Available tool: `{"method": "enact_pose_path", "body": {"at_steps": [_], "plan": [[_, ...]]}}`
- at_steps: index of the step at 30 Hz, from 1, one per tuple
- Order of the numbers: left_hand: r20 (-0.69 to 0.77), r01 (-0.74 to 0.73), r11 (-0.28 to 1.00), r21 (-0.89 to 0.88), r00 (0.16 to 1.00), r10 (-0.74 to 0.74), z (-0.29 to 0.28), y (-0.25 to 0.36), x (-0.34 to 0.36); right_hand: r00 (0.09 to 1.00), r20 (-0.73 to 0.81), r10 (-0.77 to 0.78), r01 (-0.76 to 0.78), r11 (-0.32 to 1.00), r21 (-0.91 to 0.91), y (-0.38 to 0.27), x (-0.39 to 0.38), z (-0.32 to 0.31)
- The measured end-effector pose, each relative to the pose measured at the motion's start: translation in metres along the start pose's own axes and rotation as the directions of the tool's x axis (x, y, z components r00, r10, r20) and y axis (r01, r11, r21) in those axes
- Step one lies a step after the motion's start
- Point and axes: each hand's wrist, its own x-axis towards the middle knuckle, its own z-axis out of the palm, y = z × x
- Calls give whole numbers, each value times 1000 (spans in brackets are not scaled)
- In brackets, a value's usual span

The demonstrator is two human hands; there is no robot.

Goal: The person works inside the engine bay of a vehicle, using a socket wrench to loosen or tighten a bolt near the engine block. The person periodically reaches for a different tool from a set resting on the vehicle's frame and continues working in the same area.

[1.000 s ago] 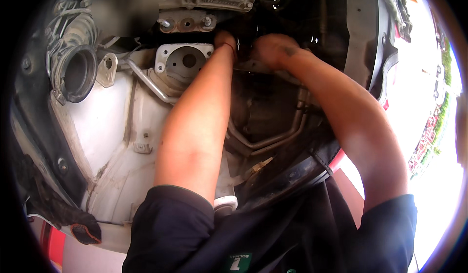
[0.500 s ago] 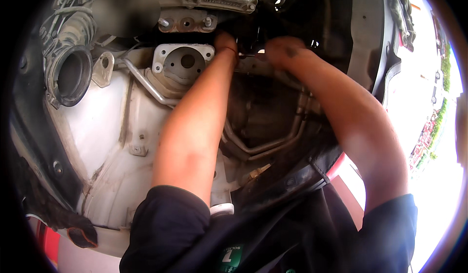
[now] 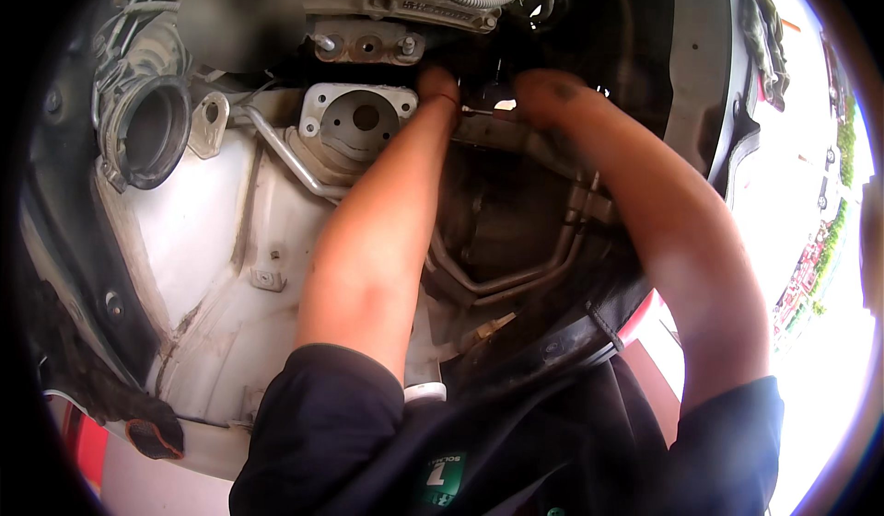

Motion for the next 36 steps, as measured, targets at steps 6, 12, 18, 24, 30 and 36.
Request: {"method": "enact_pose_path", "body": {"at_steps": [6,12,18,24,30,36], "plan": [[147,-232,963,134,966,212,-3,11,-2,979,-190,-74,118,965,235,-46,-18,-22],[-26,40,959,279,999,-35,39,-92,38,982,-72,-177,180,983,40,-45,7,-12],[167,-58,996,64,985,47,-13,13,-1,995,-93,-24,40,982,183,-1,-3,-9],[300,-31,998,-52,953,45,-37,16,-14,973,-227,-45,113,949,293,-30,-21,-27],[118,-88,994,71,990,79,-10,10,6,994,-70,-81,80,997,-12,10,-4,2],[85,-89,995,34,993,86,4,11,16,986,-166,16,68,870,489,-41,-25,-20]]}}
